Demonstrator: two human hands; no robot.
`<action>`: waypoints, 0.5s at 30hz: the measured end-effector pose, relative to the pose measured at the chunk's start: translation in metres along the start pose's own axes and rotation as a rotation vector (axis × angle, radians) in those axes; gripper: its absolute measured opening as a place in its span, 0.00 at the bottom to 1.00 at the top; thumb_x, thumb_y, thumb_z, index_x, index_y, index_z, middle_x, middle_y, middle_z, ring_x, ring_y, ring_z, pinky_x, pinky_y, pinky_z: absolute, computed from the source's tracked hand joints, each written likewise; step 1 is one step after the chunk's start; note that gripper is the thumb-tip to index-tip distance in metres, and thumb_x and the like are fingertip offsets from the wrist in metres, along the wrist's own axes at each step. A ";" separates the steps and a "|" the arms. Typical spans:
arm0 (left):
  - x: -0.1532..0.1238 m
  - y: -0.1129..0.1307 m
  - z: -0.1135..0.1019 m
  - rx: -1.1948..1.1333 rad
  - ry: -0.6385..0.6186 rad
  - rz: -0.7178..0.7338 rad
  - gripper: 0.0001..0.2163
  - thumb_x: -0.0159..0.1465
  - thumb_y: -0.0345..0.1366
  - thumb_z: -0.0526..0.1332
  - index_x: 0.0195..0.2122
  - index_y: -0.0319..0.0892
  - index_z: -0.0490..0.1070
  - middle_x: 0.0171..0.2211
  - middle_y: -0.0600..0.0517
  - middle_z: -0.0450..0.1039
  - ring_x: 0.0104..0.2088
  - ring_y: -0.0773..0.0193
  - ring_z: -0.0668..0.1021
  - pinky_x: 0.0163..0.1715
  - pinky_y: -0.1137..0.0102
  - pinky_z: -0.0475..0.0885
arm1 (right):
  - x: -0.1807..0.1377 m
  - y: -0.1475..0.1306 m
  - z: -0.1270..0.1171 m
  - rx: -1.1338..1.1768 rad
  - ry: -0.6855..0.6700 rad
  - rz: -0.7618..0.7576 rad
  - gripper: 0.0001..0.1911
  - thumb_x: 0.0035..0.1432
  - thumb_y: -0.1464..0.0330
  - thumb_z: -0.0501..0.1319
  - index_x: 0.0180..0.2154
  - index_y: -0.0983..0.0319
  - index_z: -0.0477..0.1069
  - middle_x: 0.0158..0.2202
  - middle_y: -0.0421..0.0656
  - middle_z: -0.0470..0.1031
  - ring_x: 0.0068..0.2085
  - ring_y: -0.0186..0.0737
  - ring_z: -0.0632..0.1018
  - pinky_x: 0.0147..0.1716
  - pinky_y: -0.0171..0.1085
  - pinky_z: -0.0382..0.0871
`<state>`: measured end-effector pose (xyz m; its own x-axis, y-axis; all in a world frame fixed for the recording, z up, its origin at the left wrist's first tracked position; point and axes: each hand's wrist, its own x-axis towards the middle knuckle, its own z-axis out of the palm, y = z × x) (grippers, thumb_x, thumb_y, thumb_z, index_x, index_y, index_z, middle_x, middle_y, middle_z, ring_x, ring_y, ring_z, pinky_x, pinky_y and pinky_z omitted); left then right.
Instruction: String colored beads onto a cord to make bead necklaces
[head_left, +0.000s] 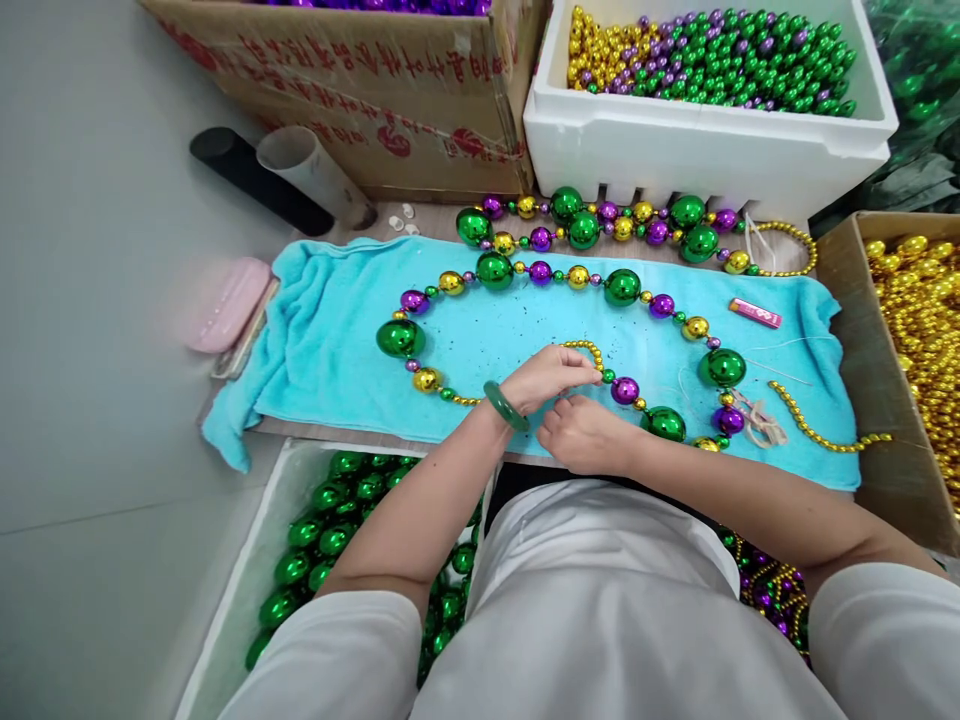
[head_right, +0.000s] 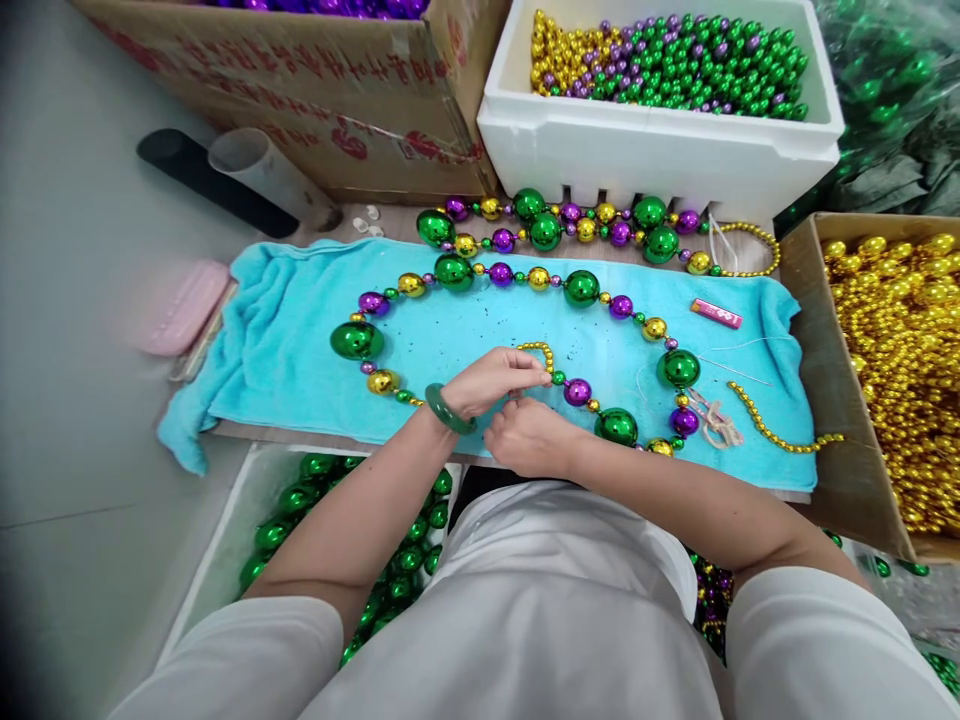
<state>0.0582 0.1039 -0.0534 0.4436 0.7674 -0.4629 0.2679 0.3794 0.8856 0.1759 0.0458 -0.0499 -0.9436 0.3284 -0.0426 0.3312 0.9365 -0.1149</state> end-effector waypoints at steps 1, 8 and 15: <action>-0.001 -0.001 -0.001 0.037 0.012 0.047 0.10 0.53 0.39 0.63 0.23 0.36 0.71 0.18 0.58 0.61 0.20 0.74 0.61 0.22 0.75 0.55 | -0.003 0.000 -0.004 0.036 0.036 -0.008 0.11 0.58 0.74 0.51 0.30 0.67 0.71 0.28 0.51 0.73 0.32 0.46 0.72 0.30 0.43 0.61; -0.011 -0.007 -0.011 0.317 0.083 0.393 0.08 0.58 0.35 0.59 0.24 0.38 0.69 0.24 0.55 0.64 0.27 0.69 0.66 0.30 0.72 0.62 | -0.037 0.083 -0.029 0.697 0.573 0.705 0.11 0.58 0.66 0.53 0.30 0.64 0.71 0.29 0.46 0.74 0.31 0.37 0.71 0.30 0.37 0.63; -0.007 -0.010 -0.007 0.512 0.154 0.583 0.10 0.62 0.35 0.56 0.25 0.40 0.71 0.24 0.53 0.65 0.30 0.67 0.68 0.36 0.70 0.64 | -0.015 0.126 0.026 1.860 -0.164 0.517 0.12 0.34 0.76 0.61 0.28 0.65 0.68 0.17 0.31 0.63 0.16 0.24 0.60 0.15 0.27 0.50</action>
<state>0.0462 0.0983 -0.0582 0.5201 0.8464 0.1146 0.4051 -0.3626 0.8393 0.2323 0.1560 -0.0898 -0.7963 0.3707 -0.4780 0.2258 -0.5508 -0.8035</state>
